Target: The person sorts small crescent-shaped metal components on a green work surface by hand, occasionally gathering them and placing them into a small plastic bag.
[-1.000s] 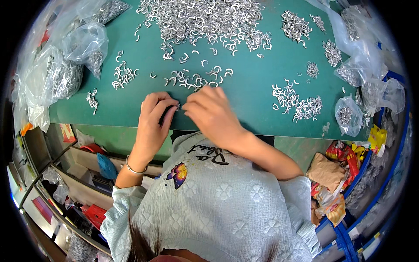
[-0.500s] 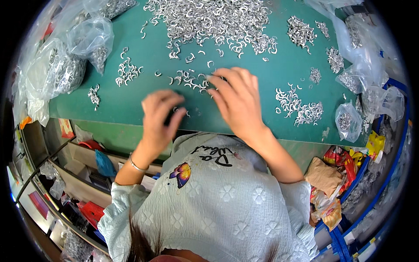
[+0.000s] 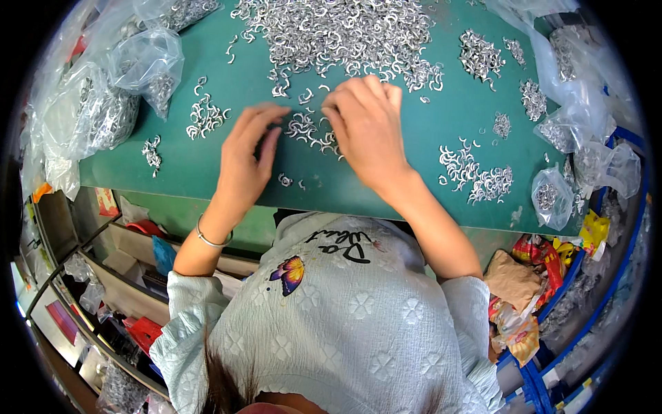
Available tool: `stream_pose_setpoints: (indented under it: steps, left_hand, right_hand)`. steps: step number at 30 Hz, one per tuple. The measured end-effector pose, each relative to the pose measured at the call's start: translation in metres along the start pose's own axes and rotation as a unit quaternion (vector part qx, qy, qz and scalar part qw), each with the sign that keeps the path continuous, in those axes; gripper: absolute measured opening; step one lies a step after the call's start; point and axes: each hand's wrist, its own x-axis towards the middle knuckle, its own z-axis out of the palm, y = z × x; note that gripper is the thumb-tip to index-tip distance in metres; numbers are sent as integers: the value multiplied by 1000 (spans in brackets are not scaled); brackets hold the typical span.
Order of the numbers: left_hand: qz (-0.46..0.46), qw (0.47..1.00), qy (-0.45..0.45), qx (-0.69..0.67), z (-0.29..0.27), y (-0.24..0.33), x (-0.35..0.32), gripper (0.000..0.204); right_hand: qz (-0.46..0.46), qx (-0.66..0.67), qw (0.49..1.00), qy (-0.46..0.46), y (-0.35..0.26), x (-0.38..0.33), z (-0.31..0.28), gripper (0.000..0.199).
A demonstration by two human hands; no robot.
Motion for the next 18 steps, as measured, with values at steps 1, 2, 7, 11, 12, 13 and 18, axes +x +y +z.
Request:
stream_pose_setpoints:
  steps: [1,2,7,11,12,13,18]
  left_hand:
    - [11,999,7,31,-4,0,4,29]
    - [22,998,12,62,-6,-1,7,30]
    - [26,998,-17,53,4,3,8,29]
    - [21,997,-24,70,3,2,2,25]
    - [20,997,-23,73,1,2,1,25]
    - [18,997,-23,76,0,3,1,24]
    - [11,996,-32,78,-1,6,10,25]
  right_hand:
    - [6,0,1000,1,1,0,-4,11]
    - [14,0,1000,2,1,0,-6,11]
    - [-12,-4,1000,-28,-2,3,12,10]
    - [-29,-11,999,-24,-2,5,9,8]
    - [-18,8,1000,-16,-2,7,4,8]
    - [-7,26,1000,-9,-1,7,0,7]
    - [69,100,992,-44,5,1,-9,6]
